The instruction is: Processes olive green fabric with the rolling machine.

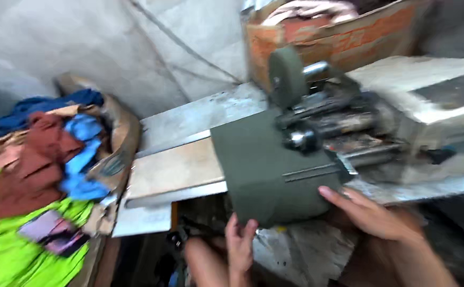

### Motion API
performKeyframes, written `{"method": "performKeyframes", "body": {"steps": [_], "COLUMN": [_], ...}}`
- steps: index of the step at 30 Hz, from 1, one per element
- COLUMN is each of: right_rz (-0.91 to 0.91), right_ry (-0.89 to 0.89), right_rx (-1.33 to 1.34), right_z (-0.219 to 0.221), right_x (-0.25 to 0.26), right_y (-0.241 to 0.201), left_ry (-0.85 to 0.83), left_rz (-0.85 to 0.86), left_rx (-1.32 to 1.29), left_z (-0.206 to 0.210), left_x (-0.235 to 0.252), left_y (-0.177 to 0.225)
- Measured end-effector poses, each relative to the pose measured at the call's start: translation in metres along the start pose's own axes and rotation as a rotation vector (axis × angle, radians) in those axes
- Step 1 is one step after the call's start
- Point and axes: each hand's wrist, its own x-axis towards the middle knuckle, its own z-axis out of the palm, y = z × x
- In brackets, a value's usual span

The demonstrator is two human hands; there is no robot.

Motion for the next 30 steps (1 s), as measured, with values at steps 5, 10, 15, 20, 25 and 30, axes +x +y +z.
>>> {"method": "performKeyframes", "body": {"steps": [5,10,15,20,25,30], "right_rz": [0.009,-0.023,0.002,-0.006,-0.038,-0.024], "right_ry": [0.022,-0.002,0.002,0.009,0.021,0.026], "right_rx": [0.072,0.120,0.099,0.092,0.115,0.090], "right_z": [0.002,0.000,0.002,0.002,0.004,0.003], "right_x": [-0.001,0.000,-0.001,0.000,0.000,0.000], "right_y": [-0.003,-0.002,-0.005,-0.008,-0.004,0.000], "left_ry": [-0.026,-0.068,-0.065,-0.084,-0.091,-0.093], "left_rz": [-0.010,-0.009,-0.007,-0.007,0.000,-0.002], "left_rx": [-0.010,-0.040,-0.068,-0.049,-0.028,-0.033], "left_z": [0.000,-0.002,-0.001,-0.001,-0.001,-0.003], "left_x": [0.001,0.003,0.003,0.001,0.000,0.002], "left_y": [0.002,-0.001,-0.001,-0.001,-0.003,-0.005]}}
